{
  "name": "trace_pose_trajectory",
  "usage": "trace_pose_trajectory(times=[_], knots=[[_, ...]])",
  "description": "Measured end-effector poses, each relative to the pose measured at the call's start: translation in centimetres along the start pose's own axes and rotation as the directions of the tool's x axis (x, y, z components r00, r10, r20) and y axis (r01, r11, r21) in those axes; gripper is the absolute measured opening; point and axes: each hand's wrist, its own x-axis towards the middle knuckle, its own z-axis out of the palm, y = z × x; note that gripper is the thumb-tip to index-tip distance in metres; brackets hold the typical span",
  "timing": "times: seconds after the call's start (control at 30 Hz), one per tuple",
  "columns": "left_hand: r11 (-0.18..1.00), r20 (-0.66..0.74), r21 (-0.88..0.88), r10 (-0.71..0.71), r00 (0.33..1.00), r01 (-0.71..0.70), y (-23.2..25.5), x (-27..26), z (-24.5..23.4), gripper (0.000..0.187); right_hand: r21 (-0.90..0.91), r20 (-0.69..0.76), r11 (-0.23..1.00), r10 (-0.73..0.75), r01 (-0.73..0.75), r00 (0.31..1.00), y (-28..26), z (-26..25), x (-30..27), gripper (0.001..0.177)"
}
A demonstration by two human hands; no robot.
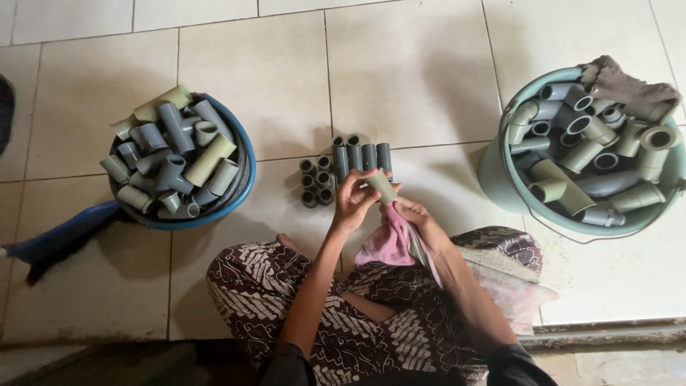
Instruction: The person sits on the floor and wipes cylindrical pipe fittings with a cloth. They pick up fittings from a bucket, wipe them, and place them in a neat row on the floor.
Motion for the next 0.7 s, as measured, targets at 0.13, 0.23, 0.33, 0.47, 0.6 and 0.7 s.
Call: trace_pose_trajectory(times=[0.13,0.23,0.33,0.47,0.6,0.7], knots=[[0.988,0.015,0.156,-0.005,1.000,0.003,-0.5,0.0,0.3,0.043,-0.169,-0.088,0.979,-0.130,0.113,0.988,-2.1,4.2,-2.1,0.023],[0.964,-0.146,0.257,-0.033,0.989,0.070,-1.2,-0.2,-0.2,0.042,-0.581,0.002,0.733,-0.434,0.354,0.901,-1.9,4.4,-1.4,0.015],[0.953,-0.283,0.258,-0.085,0.955,0.162,-1.4,-0.6,-0.8,0.040,-0.746,0.277,0.351,-0.609,0.565,0.744,-0.5,3.3,0.1,0.015],[0.955,-0.366,0.206,-0.126,0.922,0.213,-2.0,-1.2,-0.2,0.036,-0.764,0.368,0.215,-0.629,0.608,0.685,0.2,2.5,0.5,0.013],[0.951,-0.363,0.204,-0.148,0.920,0.233,-0.1,-1.3,1.5,0.054,-0.754,0.321,0.328,-0.572,0.569,0.755,0.6,2.4,0.3,0.017],[0.980,-0.341,0.110,-0.118,0.933,0.164,1.1,-1.0,2.0,0.043,-0.693,0.255,0.476,-0.540,0.541,0.802,-1.0,5.5,-1.8,0.017]])
